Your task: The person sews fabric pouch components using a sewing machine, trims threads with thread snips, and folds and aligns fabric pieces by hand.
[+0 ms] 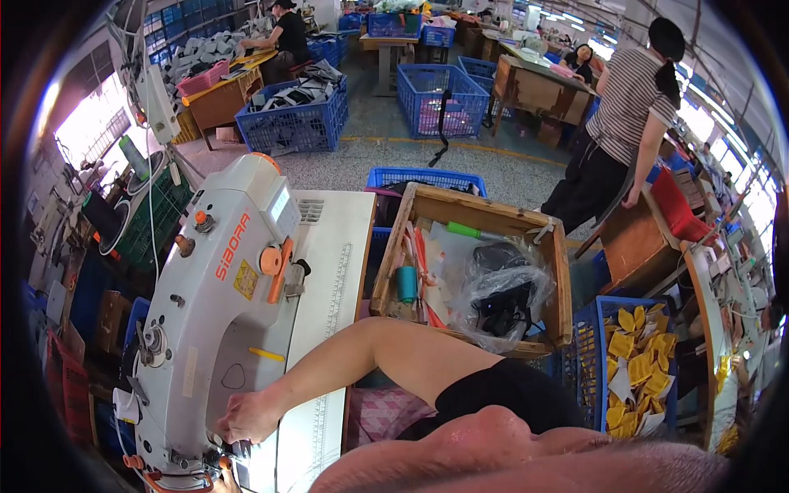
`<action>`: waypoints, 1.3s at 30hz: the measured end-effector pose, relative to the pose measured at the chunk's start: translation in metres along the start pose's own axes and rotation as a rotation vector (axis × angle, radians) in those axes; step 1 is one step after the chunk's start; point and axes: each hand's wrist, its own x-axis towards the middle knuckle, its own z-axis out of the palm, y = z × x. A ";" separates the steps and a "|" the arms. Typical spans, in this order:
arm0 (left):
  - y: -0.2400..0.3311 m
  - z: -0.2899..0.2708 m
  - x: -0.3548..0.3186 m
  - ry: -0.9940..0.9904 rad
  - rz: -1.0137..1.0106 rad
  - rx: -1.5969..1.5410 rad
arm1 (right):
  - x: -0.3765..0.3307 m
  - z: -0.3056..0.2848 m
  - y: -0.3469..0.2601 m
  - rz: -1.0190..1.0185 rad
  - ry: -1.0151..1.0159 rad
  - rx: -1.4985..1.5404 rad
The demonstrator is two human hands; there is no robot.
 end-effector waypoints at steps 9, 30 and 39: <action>-0.009 -0.021 -0.025 0.033 0.861 0.285 | 0.012 -0.009 -0.017 0.000 -0.061 -0.018; -0.010 -0.007 -0.054 -0.073 0.061 0.546 | -0.001 -0.010 -0.010 -0.011 0.043 -0.034; 0.043 -0.008 -0.026 -0.051 0.085 0.525 | -0.002 -0.011 -0.011 0.005 0.045 -0.009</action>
